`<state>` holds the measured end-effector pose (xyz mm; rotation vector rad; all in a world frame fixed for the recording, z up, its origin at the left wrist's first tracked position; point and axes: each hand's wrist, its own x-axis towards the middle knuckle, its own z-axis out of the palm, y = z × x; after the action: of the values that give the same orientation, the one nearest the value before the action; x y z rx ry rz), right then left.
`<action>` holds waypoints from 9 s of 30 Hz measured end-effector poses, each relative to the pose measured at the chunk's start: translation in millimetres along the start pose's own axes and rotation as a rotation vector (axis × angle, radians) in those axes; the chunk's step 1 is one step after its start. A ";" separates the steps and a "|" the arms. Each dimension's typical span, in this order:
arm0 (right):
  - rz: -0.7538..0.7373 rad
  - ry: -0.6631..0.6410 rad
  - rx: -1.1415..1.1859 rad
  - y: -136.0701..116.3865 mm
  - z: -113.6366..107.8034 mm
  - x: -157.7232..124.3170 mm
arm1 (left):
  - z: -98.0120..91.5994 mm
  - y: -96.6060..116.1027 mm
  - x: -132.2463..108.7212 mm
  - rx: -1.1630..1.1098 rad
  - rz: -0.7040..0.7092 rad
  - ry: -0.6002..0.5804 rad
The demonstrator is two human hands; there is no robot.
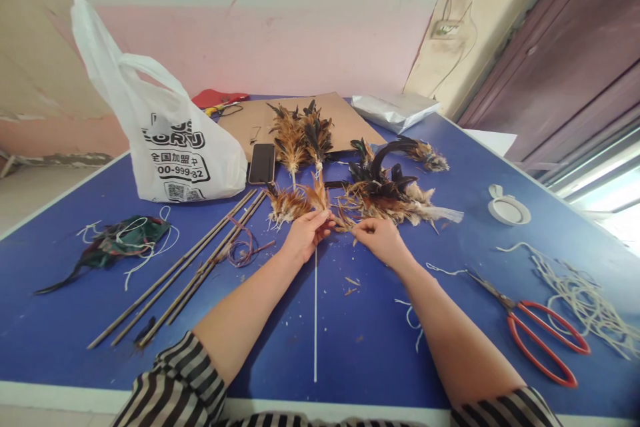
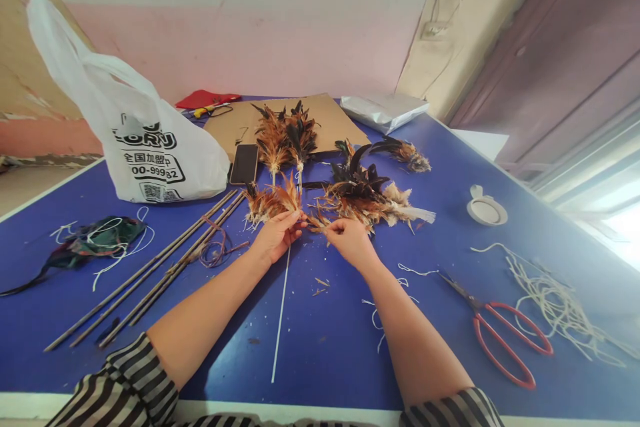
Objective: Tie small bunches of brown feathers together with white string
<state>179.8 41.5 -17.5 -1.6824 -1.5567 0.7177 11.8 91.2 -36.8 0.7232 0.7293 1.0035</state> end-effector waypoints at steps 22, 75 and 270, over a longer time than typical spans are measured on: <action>0.006 0.093 0.407 -10.4 11.4 -3.0 | 16.4 -7.6 -16.4 -0.015 -0.283 -0.166; -0.425 0.272 -0.438 -8.2 10.1 -7.2 | 10.8 -13.2 -15.4 0.003 -0.280 -0.239; 0.178 0.130 0.791 -17.9 34.2 -10.2 | 24.6 -7.6 -18.5 0.053 0.026 -0.041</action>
<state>140.7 36.1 -23.7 -1.2296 -0.8530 1.1095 28.7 66.8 -25.5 0.7990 0.7150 0.9932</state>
